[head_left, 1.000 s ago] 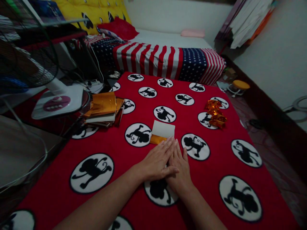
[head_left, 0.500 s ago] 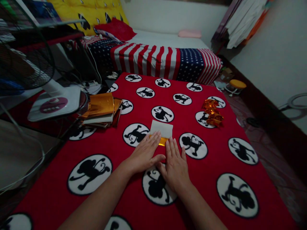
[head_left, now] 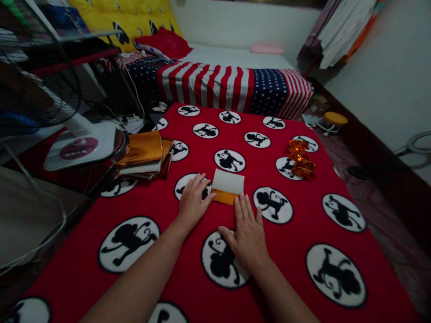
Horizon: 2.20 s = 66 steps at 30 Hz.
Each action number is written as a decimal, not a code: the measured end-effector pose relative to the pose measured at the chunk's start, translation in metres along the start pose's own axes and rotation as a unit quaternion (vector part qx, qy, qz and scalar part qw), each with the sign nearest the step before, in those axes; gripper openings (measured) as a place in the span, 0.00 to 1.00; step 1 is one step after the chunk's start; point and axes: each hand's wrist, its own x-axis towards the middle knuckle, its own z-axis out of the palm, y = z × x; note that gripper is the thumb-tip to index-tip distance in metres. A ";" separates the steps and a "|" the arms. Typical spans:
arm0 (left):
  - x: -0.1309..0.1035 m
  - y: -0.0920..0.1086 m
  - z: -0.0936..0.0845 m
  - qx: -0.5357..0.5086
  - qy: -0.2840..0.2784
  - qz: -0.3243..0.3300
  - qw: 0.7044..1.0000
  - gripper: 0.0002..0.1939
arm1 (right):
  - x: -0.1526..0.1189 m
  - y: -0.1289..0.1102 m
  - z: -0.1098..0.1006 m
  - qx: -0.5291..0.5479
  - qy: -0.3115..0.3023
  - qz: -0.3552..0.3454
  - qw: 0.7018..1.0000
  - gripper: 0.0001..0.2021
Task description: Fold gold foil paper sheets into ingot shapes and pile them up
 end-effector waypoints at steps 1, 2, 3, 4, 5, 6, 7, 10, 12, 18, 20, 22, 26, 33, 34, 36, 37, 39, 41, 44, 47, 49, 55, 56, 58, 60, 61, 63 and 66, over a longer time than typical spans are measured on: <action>0.000 0.001 0.000 -0.002 0.007 -0.002 1.000 0.20 | 0.001 0.002 0.000 0.019 0.013 0.005 1.000 0.39; 0.001 0.001 0.001 -0.004 0.012 -0.003 1.000 0.19 | 0.002 0.004 0.000 0.042 0.031 0.016 0.999 0.38; 0.001 0.002 0.001 -0.006 0.015 -0.004 1.000 0.19 | 0.004 0.007 0.000 0.066 0.052 0.032 0.996 0.37; 0.001 0.002 0.001 -0.008 0.018 -0.006 1.000 0.18 | 0.007 0.010 0.000 0.090 0.076 0.050 0.992 0.37; 0.001 0.003 0.000 -0.011 0.020 -0.008 1.000 0.17 | 0.011 0.013 -0.001 0.111 0.098 0.067 0.987 0.36; 0.001 0.004 0.000 -0.013 0.021 -0.011 1.000 0.16 | 0.016 0.017 -0.001 0.128 0.114 0.082 0.982 0.36; 0.001 0.004 -0.001 -0.015 0.021 -0.014 1.000 0.15 | 0.021 0.019 -0.002 0.142 0.125 0.094 0.978 0.36; 0.001 0.006 -0.003 -0.020 0.021 -0.018 0.999 0.14 | 0.036 0.025 -0.004 0.193 0.128 0.126 0.965 0.40; 0.001 0.006 -0.003 -0.022 0.022 -0.017 0.999 0.14 | 0.044 0.024 -0.005 0.246 0.119 0.162 0.948 0.43; 0.002 0.005 -0.002 -0.063 0.034 -0.015 0.997 0.15 | 0.056 0.016 -0.007 0.497 0.105 0.242 0.827 0.44; 0.003 0.005 -0.003 -0.104 0.044 -0.028 0.993 0.18 | 0.059 0.014 -0.010 0.585 0.103 0.246 0.766 0.45; 0.004 0.005 -0.005 -0.181 0.048 -0.057 0.981 0.23 | 0.060 0.015 -0.014 0.643 0.096 0.245 0.719 0.46; 0.006 0.006 -0.011 -0.355 -0.012 -0.110 0.928 0.29 | 0.062 0.018 -0.017 0.694 0.070 0.223 0.681 0.44; 0.008 0.013 -0.012 -0.399 -0.034 -0.149 0.904 0.14 | 0.062 0.023 -0.011 0.683 0.043 0.179 0.707 0.30; 0.008 0.014 -0.012 -0.404 -0.025 -0.155 0.901 0.14 | 0.062 0.023 -0.011 0.669 0.038 0.179 0.721 0.24; 0.008 0.014 -0.010 -0.410 -0.022 -0.161 0.897 0.15 | 0.062 0.024 -0.012 0.637 0.027 0.183 0.748 0.15; 0.007 0.013 -0.009 -0.410 -0.025 -0.160 0.898 0.16 | 0.062 0.025 -0.012 0.623 0.023 0.186 0.759 0.14; 0.007 0.011 -0.009 -0.400 -0.030 -0.154 0.903 0.18 | 0.062 0.025 -0.012 0.606 0.027 0.193 0.771 0.16; 0.007 0.007 -0.010 -0.397 -0.030 -0.152 0.905 0.22 | 0.062 0.024 -0.012 0.598 0.041 0.198 0.776 0.18; 0.007 0.004 -0.013 -0.423 -0.036 -0.155 0.892 0.30 | 0.061 0.022 -0.013 0.596 0.054 0.203 0.775 0.18; 0.008 0.003 -0.015 -0.439 -0.055 -0.145 0.885 0.29 | 0.061 0.021 -0.013 0.600 0.055 0.205 0.772 0.18; 0.008 0.004 -0.016 -0.440 -0.082 -0.137 0.884 0.24 | 0.061 0.021 -0.013 0.603 0.056 0.204 0.769 0.18; 0.008 0.005 -0.013 -0.419 -0.088 -0.139 0.893 0.15 | 0.059 0.022 -0.012 0.599 0.059 0.199 0.773 0.16; 0.008 0.005 -0.012 -0.420 -0.086 -0.140 0.893 0.14 | 0.059 0.022 -0.012 0.599 0.058 0.197 0.774 0.16; 0.008 0.004 -0.012 -0.423 -0.082 -0.143 0.891 0.15 | 0.059 0.022 -0.013 0.602 0.054 0.191 0.773 0.15; 0.008 0.003 -0.012 -0.422 -0.079 -0.146 0.891 0.15 | 0.059 0.023 -0.013 0.604 0.050 0.187 0.773 0.14; 0.008 0.003 -0.012 -0.420 -0.077 -0.146 0.892 0.15 | 0.060 0.023 -0.013 0.603 0.047 0.186 0.774 0.14; 0.007 0.004 -0.012 -0.417 -0.075 -0.145 0.894 0.15 | 0.060 0.024 -0.013 0.599 0.043 0.184 0.778 0.13; 0.007 0.005 -0.013 -0.415 -0.070 -0.147 0.895 0.15 | 0.060 0.025 -0.013 0.595 0.034 0.184 0.782 0.13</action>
